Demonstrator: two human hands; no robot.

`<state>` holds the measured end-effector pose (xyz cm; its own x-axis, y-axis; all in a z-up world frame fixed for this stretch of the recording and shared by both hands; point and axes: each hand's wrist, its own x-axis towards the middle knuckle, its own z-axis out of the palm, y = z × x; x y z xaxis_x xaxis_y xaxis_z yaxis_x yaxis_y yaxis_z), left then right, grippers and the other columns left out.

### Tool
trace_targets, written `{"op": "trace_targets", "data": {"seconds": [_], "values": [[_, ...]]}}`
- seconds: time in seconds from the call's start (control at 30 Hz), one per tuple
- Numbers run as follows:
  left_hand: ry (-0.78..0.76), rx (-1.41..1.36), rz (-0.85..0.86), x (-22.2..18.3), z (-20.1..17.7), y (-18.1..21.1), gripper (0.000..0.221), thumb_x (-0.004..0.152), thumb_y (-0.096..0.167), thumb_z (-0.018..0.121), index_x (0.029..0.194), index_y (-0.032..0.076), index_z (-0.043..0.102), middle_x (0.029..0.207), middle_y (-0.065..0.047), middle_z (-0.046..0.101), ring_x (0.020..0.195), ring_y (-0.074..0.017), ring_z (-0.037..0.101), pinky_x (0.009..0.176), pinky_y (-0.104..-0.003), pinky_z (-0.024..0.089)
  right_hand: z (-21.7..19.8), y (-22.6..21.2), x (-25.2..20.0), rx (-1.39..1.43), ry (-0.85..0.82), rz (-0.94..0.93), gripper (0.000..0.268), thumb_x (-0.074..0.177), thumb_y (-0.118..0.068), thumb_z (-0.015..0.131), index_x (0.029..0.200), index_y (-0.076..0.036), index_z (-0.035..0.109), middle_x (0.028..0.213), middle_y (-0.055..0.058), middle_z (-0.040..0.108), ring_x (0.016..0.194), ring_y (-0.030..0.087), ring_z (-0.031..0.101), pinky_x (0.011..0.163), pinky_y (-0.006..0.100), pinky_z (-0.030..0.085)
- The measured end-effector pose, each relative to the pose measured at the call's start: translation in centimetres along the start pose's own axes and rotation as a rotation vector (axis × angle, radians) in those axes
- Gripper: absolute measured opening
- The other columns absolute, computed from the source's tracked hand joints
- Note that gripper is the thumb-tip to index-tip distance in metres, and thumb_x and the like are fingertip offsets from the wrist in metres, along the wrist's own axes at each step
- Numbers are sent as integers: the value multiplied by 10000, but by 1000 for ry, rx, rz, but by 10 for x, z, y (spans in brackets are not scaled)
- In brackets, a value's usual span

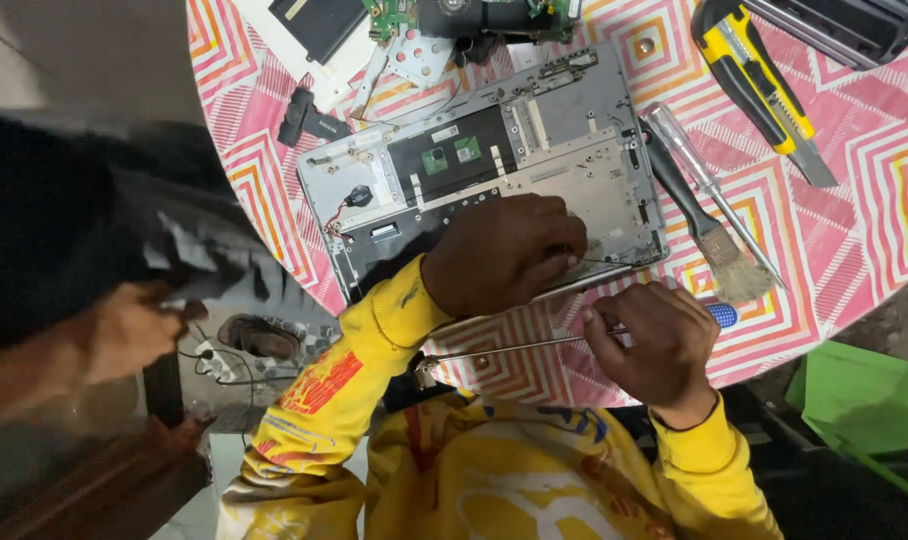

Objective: Disassembling a laptop to remove internal components like the motherboard using a screwdriver.

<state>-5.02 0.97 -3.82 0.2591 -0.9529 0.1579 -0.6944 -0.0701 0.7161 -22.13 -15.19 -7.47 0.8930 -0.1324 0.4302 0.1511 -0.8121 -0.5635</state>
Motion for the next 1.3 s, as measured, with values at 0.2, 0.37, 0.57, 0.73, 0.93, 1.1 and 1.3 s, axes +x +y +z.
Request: {"op": "trace_targets", "data": {"seconds": [0.2,0.37,0.57,0.73,0.93,1.1,1.3], "values": [[124,-208,-37,-4,-3,-4,162,965,298,510,944,169,605,810,-42,573,838,-315,661,681,-433,541,-3,-5,6,33,-6,-2,169,884,-77,687,717,-93,698,566,17,530,500,236,552,528,346,445],[-97,-406,-17,-24,-37,35,163,969,218,540,995,107,657,832,-183,670,836,-451,680,690,-534,551,-2,8,-6,51,61,-24,186,877,-64,680,702,-128,686,545,-30,461,478,206,517,557,312,448],[-176,-517,-92,-66,-34,42,221,924,235,625,1065,92,718,864,-177,708,858,-412,724,721,-490,579,-4,10,-6,173,131,-89,234,900,-65,642,674,-126,652,505,-32,442,413,184,447,502,313,427],[-9,-567,-28,-88,-3,43,246,990,187,550,1149,44,672,1008,-208,686,1021,-469,672,857,-540,555,-2,11,-12,189,145,-116,225,908,-70,669,687,-111,664,514,-2,488,409,205,451,486,337,418],[158,-487,-85,-98,-11,51,229,884,118,684,1091,18,675,1152,-124,690,1102,-299,658,955,-399,532,-10,-14,-10,128,65,24,138,738,96,700,708,18,591,600,79,508,535,214,402,588,330,362],[302,-426,-117,-102,-27,51,177,878,95,697,1041,26,691,1081,-107,696,950,-263,662,847,-366,535,-18,-25,-2,69,7,25,166,718,122,724,731,12,600,702,111,624,599,245,494,658,351,415],[285,-116,-203,-89,-40,30,221,840,170,675,1046,89,680,1108,-52,667,957,-272,631,821,-364,504,-45,-13,-11,-262,-360,21,382,751,-267,750,1105,-126,721,1176,8,638,1089,232,548,1055,408,347]]}}
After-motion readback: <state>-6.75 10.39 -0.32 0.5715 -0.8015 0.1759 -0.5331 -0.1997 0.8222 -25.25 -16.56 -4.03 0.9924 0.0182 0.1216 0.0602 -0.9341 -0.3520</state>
